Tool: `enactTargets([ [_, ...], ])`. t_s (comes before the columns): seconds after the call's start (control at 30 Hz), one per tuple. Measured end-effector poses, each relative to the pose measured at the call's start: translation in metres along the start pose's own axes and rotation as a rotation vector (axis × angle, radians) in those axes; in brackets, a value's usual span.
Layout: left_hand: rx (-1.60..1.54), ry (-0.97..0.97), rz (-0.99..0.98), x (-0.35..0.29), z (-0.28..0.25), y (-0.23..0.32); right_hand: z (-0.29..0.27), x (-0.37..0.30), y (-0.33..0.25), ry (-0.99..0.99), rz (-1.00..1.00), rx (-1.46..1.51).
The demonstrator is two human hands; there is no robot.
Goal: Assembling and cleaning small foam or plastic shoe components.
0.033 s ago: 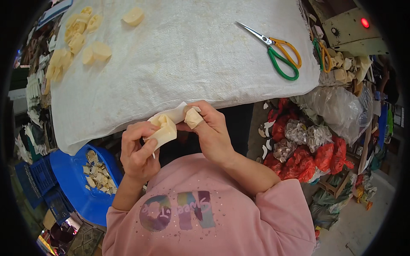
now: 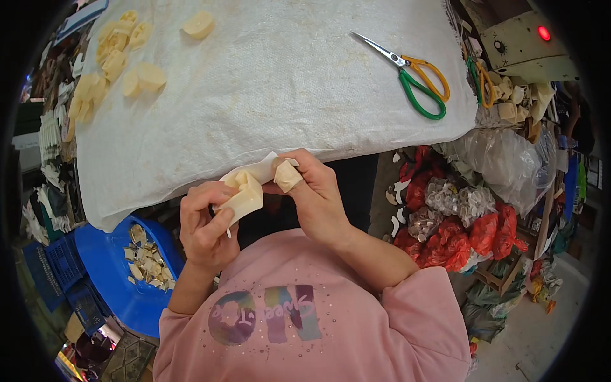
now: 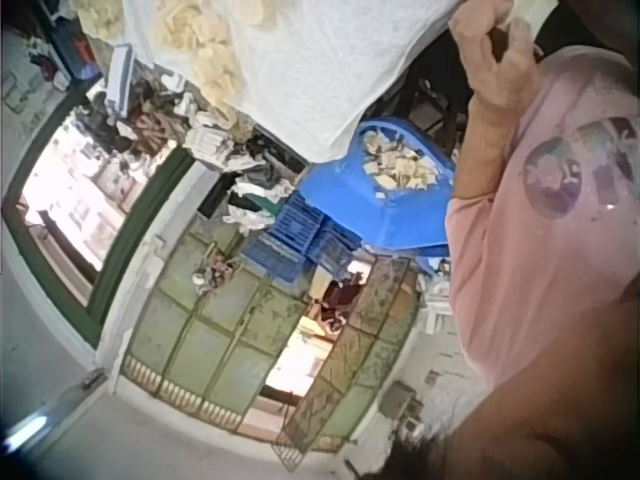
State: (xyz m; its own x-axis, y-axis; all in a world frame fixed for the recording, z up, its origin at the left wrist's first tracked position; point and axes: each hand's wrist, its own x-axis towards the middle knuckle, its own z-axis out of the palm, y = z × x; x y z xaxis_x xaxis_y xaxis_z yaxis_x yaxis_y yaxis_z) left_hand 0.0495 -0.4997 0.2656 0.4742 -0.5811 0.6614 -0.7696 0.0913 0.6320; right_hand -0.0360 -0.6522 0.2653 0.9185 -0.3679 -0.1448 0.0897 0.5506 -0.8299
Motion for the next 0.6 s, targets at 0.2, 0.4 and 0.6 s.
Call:
enactTargets([
  [0.2,0.035,0.035,0.033,0.001,0.002,0.001,0.008,0.004,-0.002,0.033,-0.021,-0.160],
  [0.4,0.021,0.034,0.056,0.001,0.005,0.005,-0.008,0.015,0.007,0.095,0.167,0.039],
  [0.6,0.117,-0.056,-0.026,0.003,0.000,0.011,-0.004,0.009,-0.002,0.083,0.252,0.122],
])
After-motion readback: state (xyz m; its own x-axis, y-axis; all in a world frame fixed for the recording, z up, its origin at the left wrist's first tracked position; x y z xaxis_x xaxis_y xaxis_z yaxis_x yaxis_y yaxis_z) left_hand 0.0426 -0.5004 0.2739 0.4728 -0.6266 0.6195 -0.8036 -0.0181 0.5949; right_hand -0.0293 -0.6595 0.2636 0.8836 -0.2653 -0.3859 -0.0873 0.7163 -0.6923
